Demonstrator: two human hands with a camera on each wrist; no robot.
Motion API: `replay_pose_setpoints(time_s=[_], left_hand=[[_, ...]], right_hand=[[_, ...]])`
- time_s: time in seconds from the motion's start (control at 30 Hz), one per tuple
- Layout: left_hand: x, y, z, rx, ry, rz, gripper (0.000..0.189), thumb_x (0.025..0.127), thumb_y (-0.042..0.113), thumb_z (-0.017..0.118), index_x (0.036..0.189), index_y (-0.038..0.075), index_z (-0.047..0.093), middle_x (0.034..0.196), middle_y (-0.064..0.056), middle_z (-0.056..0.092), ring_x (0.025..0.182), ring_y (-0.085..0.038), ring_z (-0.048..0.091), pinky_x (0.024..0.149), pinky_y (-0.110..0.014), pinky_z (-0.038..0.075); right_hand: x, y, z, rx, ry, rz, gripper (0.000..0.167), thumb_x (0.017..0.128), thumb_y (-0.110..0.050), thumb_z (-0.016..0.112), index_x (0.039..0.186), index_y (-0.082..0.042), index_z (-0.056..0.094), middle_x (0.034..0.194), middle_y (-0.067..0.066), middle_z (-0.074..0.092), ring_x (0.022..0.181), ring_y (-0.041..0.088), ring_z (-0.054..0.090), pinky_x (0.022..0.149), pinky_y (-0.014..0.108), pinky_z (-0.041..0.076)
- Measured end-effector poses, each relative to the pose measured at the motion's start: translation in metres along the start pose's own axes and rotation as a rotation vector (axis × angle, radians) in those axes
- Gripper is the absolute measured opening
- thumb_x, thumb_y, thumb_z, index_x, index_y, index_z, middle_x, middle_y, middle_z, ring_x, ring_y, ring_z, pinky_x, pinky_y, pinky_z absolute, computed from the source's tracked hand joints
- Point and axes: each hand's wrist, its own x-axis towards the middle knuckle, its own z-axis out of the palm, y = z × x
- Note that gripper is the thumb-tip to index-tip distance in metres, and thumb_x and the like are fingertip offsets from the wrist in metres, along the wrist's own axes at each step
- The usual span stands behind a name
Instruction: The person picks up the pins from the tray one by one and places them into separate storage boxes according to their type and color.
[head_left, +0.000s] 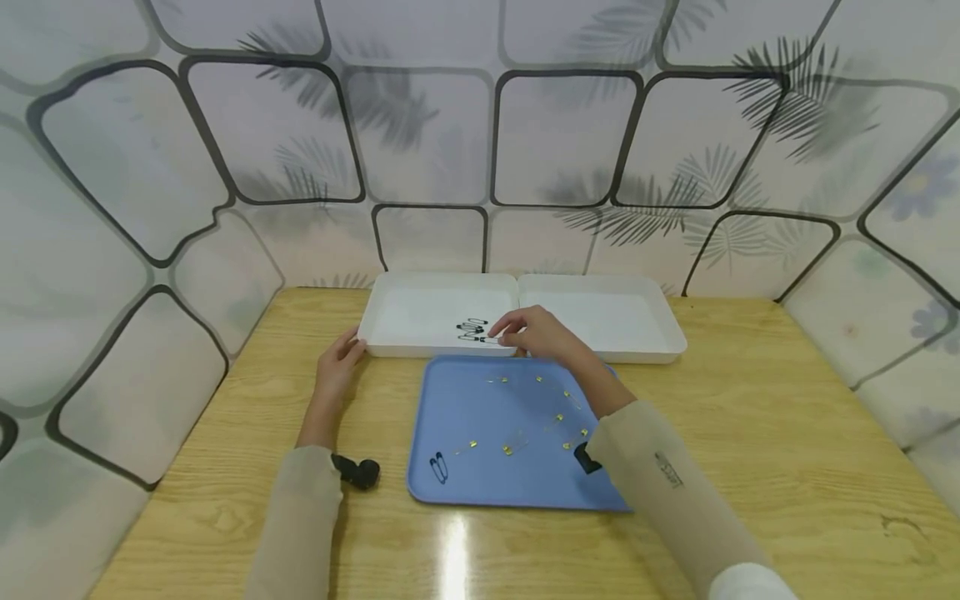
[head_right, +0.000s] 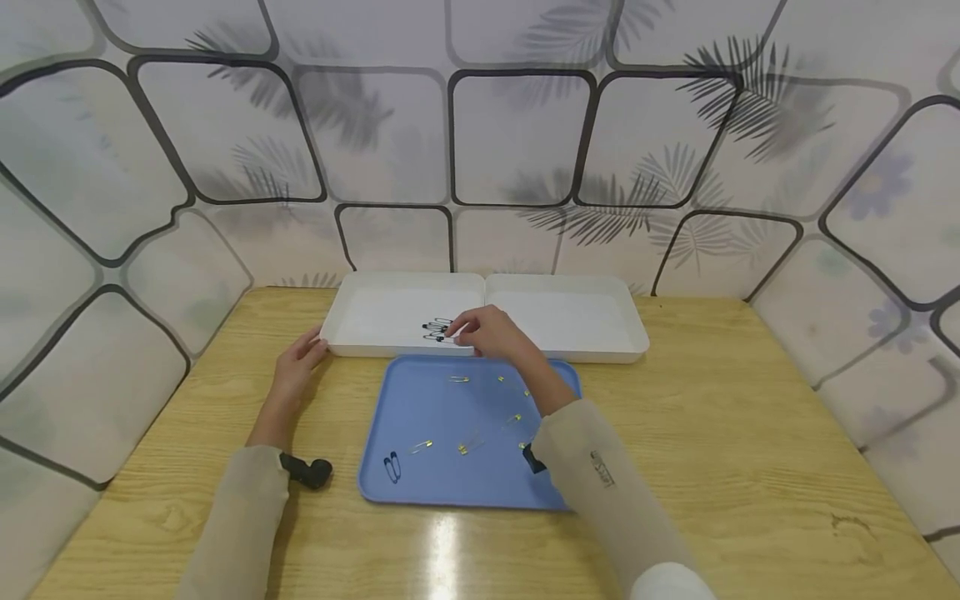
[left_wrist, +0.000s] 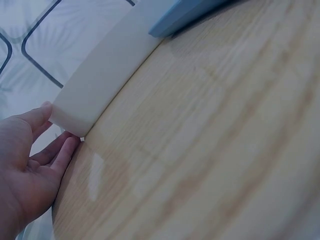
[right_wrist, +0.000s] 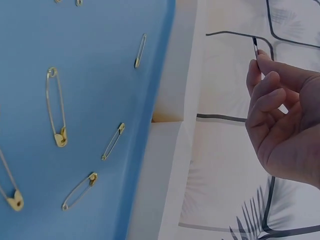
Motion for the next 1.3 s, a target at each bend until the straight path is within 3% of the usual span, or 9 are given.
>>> replay_pose_setpoints(time_s=[0.2, 0.43, 0.73, 0.97, 1.1, 1.3], left_hand=[[-0.001, 0.000, 0.001, 0.017, 0.008, 0.003, 0.046, 0.095, 0.019, 0.052, 0.138, 0.007, 0.041, 0.134, -0.019, 0.044, 0.116, -0.030, 0.047, 0.098, -0.031, 0.036], [-0.001, 0.001, 0.003, 0.002, 0.002, -0.006, 0.046, 0.095, 0.018, 0.052, 0.138, 0.006, 0.041, 0.133, -0.020, 0.044, 0.116, -0.029, 0.046, 0.097, -0.029, 0.036], [-0.003, 0.001, 0.001, 0.022, 0.003, -0.001, 0.046, 0.096, 0.019, 0.051, 0.138, 0.006, 0.041, 0.134, -0.020, 0.043, 0.116, -0.029, 0.046, 0.098, -0.031, 0.036], [-0.002, 0.000, -0.002, 0.028, -0.012, 0.005, 0.047, 0.096, 0.020, 0.051, 0.139, 0.007, 0.039, 0.134, -0.019, 0.043, 0.116, -0.029, 0.046, 0.099, -0.031, 0.035], [-0.001, 0.001, -0.003, 0.016, -0.012, 0.005, 0.048, 0.095, 0.021, 0.052, 0.139, 0.006, 0.039, 0.134, -0.019, 0.043, 0.116, -0.030, 0.046, 0.099, -0.031, 0.035], [-0.002, 0.001, -0.001, -0.007, -0.010, 0.000, 0.047, 0.095, 0.019, 0.052, 0.139, 0.006, 0.039, 0.134, -0.020, 0.042, 0.116, -0.030, 0.045, 0.098, -0.031, 0.036]], right_hand=[[0.017, 0.003, 0.001, 0.047, 0.030, 0.047, 0.019, 0.090, -0.010, 0.059, 0.107, -0.007, 0.066, 0.092, 0.009, 0.062, 0.072, 0.042, 0.054, 0.045, 0.025, 0.037], [0.039, 0.009, 0.003, 0.100, 0.078, 0.096, 0.020, 0.091, -0.012, 0.059, 0.109, -0.007, 0.066, 0.096, 0.015, 0.063, 0.071, 0.036, 0.053, 0.053, 0.038, 0.042], [0.070, 0.005, 0.013, 0.181, 0.121, 0.121, 0.018, 0.090, -0.011, 0.060, 0.106, -0.006, 0.067, 0.104, 0.020, 0.062, 0.081, 0.041, 0.052, 0.057, 0.038, 0.040], [0.095, 0.005, 0.034, 0.256, 0.133, 0.188, 0.017, 0.088, -0.010, 0.062, 0.104, -0.006, 0.068, 0.100, 0.020, 0.062, 0.065, 0.024, 0.052, 0.049, 0.026, 0.035], [0.108, 0.009, 0.046, 0.229, 0.154, 0.228, 0.015, 0.088, -0.010, 0.063, 0.101, -0.007, 0.068, 0.088, 0.014, 0.062, 0.055, 0.014, 0.047, 0.048, 0.023, 0.036], [0.120, 0.017, 0.059, 0.106, 0.157, 0.291, 0.012, 0.086, -0.012, 0.064, 0.096, -0.009, 0.070, 0.073, 0.008, 0.060, 0.056, 0.013, 0.049, 0.050, 0.025, 0.043]])
